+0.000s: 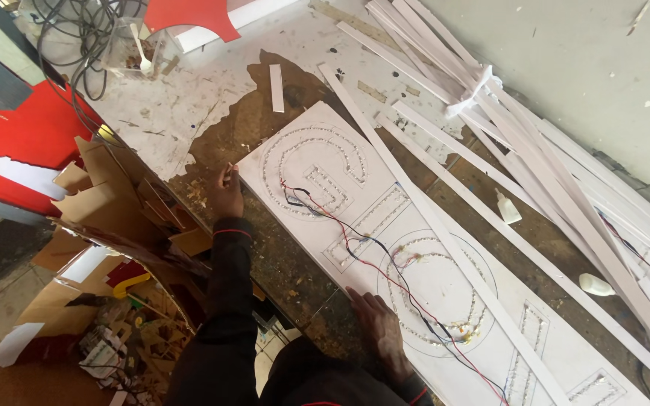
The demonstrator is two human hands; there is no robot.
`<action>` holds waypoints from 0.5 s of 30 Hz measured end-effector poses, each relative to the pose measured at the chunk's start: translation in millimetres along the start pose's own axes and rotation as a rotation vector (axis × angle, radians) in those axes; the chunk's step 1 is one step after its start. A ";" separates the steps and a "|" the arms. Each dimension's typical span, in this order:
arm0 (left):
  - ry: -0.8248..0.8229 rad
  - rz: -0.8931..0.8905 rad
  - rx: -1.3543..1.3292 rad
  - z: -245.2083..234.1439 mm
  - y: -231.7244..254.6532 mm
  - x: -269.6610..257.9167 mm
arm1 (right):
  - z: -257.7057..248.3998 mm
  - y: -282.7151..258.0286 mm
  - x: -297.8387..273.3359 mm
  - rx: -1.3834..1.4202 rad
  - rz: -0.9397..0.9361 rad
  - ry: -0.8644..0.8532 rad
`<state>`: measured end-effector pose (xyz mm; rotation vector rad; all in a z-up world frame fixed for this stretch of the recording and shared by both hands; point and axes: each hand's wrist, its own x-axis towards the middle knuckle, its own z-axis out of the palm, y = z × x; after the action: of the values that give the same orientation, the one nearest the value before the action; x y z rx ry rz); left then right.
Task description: The person applies glue from a small bottle to a white board with pre-cut letter outlines and embedded LED strips. They then place white plastic strips along the letter shapes and press them down to secure them.
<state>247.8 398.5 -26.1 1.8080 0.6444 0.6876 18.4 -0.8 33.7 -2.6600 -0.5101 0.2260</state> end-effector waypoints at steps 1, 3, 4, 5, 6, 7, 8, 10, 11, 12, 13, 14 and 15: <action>-0.011 -0.015 0.023 -2.6 6.6 -4.0 | 0.4 0.5 -0.5 -0.011 -0.005 0.000; -0.022 -0.025 0.043 -4.4 14.9 -4.6 | 2.7 3.2 2.0 -0.022 -0.010 0.004; -0.021 -0.048 0.031 -4.3 14.3 -5.0 | 5.2 6.2 2.0 -0.016 0.009 -0.020; -0.021 -0.072 0.020 -4.3 13.8 -5.4 | 7.9 9.1 2.0 -0.011 0.027 -0.044; -0.022 -0.071 0.019 -5.4 17.2 -5.6 | 7.7 8.3 2.3 -0.011 0.028 -0.043; -0.023 -0.051 0.022 -6.5 20.5 -5.8 | 7.7 7.4 2.6 -0.018 0.009 -0.009; -0.024 -0.032 0.026 -8.0 22.8 -7.8 | 7.9 6.8 1.4 -0.026 -0.009 0.023; -0.007 0.004 0.017 -3.7 11.0 -4.9 | 0.8 1.5 0.5 0.001 0.000 0.019; 0.012 0.041 0.008 -1.8 5.4 -2.9 | -2.8 -1.3 0.5 0.029 0.007 0.016; 0.013 0.043 0.006 -1.7 5.7 -1.3 | -2.8 -0.7 0.7 0.028 0.006 0.018; -0.002 0.011 0.028 -1.8 5.9 0.4 | -2.7 -0.3 1.0 0.027 0.008 0.021; -0.017 -0.022 0.050 -2.7 5.0 0.4 | -2.1 0.1 -0.4 0.026 0.012 0.021; -0.017 -0.023 0.050 -2.5 3.7 -0.4 | -0.6 0.9 -0.7 0.026 0.012 0.020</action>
<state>246.2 398.8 -21.9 1.8479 0.6760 0.6451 18.1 -2.1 33.9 -2.6379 -0.4818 0.2076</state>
